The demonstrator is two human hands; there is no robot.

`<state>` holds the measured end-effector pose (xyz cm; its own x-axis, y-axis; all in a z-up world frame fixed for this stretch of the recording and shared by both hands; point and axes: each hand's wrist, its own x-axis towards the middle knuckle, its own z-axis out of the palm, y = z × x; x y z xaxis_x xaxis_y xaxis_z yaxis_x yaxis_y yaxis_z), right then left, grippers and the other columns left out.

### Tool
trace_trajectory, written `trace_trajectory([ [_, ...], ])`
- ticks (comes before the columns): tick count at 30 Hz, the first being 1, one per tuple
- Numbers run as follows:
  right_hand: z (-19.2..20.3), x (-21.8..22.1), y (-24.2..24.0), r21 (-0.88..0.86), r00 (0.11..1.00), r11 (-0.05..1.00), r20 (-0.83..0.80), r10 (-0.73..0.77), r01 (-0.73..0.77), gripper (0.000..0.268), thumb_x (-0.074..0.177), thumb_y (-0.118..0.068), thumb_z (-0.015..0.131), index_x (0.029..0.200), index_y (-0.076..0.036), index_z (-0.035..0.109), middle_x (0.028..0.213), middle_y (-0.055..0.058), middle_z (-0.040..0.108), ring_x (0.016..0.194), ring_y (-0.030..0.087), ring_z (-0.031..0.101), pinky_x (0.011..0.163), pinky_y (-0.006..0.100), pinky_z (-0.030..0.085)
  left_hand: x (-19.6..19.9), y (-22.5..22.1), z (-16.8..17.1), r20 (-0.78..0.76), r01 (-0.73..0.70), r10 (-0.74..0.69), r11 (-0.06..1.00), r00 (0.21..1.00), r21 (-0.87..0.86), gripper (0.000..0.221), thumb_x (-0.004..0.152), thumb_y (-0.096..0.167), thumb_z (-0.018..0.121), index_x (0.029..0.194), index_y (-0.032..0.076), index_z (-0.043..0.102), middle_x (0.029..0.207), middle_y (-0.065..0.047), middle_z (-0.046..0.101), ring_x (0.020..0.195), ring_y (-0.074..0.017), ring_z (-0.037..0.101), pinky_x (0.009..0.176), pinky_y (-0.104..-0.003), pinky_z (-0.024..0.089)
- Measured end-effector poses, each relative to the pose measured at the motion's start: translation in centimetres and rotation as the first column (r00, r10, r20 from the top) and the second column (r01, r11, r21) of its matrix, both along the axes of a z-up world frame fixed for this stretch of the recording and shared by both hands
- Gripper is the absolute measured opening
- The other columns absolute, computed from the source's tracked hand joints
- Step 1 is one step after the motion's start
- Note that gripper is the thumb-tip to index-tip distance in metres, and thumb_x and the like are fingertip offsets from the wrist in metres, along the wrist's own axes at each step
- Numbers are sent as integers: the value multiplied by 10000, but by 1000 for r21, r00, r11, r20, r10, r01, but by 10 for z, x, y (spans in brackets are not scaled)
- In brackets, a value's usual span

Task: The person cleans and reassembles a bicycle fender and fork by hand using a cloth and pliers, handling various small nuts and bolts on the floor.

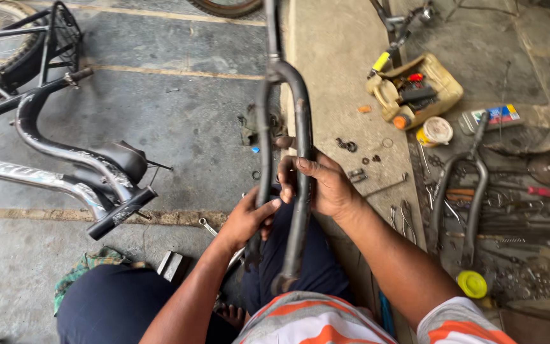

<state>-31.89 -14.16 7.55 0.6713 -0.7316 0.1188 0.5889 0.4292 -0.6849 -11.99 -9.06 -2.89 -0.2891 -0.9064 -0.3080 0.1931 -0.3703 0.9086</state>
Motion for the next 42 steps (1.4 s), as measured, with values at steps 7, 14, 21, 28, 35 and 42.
trace_trajectory([
  [7,21,-60,-9,-89,982,978,9,-188,188,661,1045,-200,653,1617,-43,361,1089,160,655,894,299,700,838,459,597,-56,-19,-15,85,112,-110,993,990,-22,648,979,487,554,1501,110,482,1241,-97,714,1128,-213,685,960,-383,546],
  [14,23,-144,-55,-92,898,932,-251,-362,350,567,1047,-159,595,1576,-47,423,1040,171,698,885,326,717,803,485,616,3,-2,33,359,113,-75,990,930,-85,502,961,353,614,1375,70,625,1130,-145,766,1015,-238,722,910,-387,565],
  [21,11,-178,-67,-187,864,930,-347,-364,316,641,1042,-175,662,1625,-68,418,1064,158,688,924,287,709,866,474,609,19,20,66,296,-1,28,996,955,-93,520,962,323,631,1359,-14,610,1124,-168,746,1037,-252,718,943,-377,568],
  [28,-6,-190,-88,-104,922,957,-256,-290,272,579,1010,-179,616,1559,-45,490,1008,145,677,791,237,674,797,428,581,15,25,68,419,95,-28,986,907,-140,510,951,349,653,1327,5,632,1113,-128,754,1009,-215,707,917,-347,563],
  [35,-38,-188,-101,-40,939,959,-197,-282,279,399,982,-195,560,1344,-27,559,912,128,637,687,190,582,688,365,499,20,29,67,537,144,-34,976,843,-163,473,938,347,676,1299,42,657,1159,-115,763,1057,-198,705,939,-340,541],
  [42,-42,-171,-104,-13,937,953,-181,-299,302,306,1022,-201,545,1267,-18,551,850,79,580,622,125,518,592,280,442,25,29,68,592,151,-32,977,806,-153,472,931,344,673,1315,72,642,1222,-107,755,1137,-208,714,971,-357,539],
])
